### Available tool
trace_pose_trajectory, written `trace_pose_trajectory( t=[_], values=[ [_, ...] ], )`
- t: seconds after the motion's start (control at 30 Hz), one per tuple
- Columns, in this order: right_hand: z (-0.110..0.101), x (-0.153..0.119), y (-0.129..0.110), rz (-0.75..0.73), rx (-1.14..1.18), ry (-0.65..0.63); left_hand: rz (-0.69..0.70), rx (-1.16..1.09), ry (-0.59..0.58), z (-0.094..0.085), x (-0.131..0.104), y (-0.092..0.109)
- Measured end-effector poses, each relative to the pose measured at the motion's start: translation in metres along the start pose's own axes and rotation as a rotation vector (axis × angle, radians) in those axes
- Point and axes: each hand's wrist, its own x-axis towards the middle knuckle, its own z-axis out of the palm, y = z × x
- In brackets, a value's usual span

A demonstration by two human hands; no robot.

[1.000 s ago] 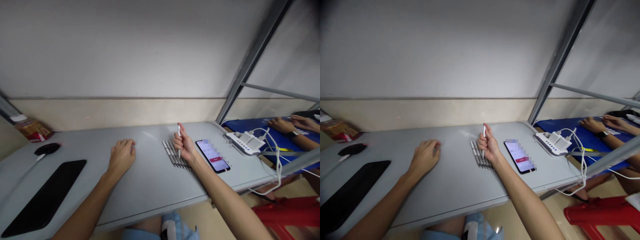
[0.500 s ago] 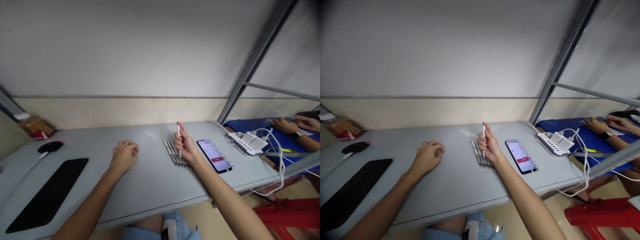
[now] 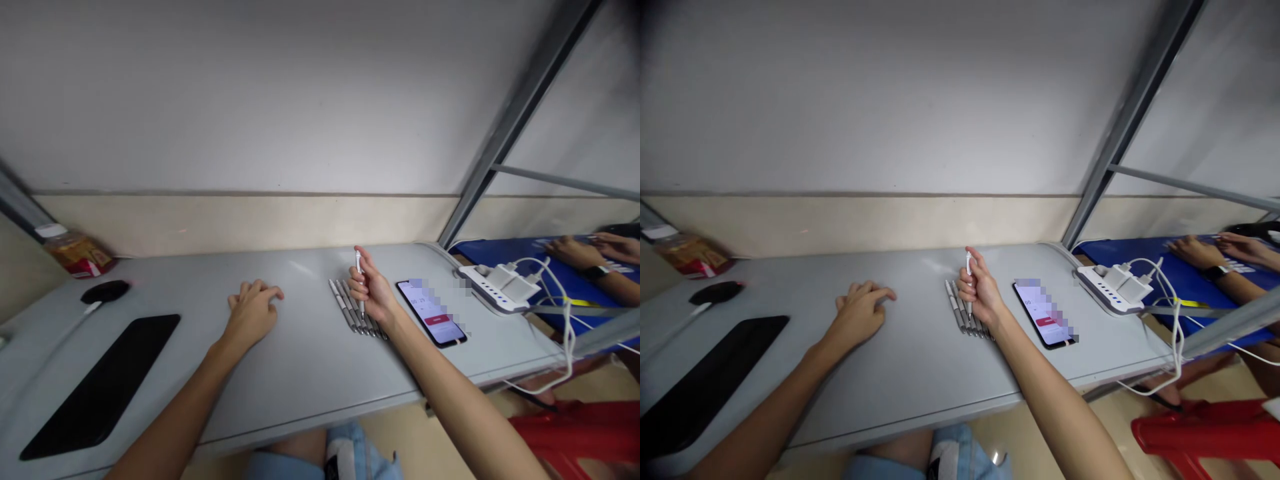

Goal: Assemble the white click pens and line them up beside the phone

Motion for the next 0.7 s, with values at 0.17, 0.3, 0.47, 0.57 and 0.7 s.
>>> trace_pose_trajectory(
  t=[0.17, 0.3, 0.47, 0.57, 0.7],
  values=[
    [-0.0006, 0.0009, 0.0000, -0.021, 0.010, -0.009, 0.007, 0.014, 0.015, 0.0030, -0.0004, 0.0016],
    [-0.0004, 0.0013, -0.0008, -0.027, 0.004, -0.008, -0.018, 0.055, 0.027, 0.0048, 0.0005, -0.0011],
    [-0.0005, 0.0020, 0.0000, -0.047, 0.005, 0.013, -0.019, 0.079, 0.028, 0.0059, -0.0003, -0.0028],
    [-0.0011, 0.0024, 0.0005, -0.059, 0.010, 0.019, -0.011, 0.070, 0.028, 0.0066, -0.0003, -0.0023],
    [-0.0021, 0.0026, 0.0000, -0.057, 0.019, 0.012, 0.011, 0.048, 0.019, 0.0069, 0.0008, -0.0014]
  ],
)
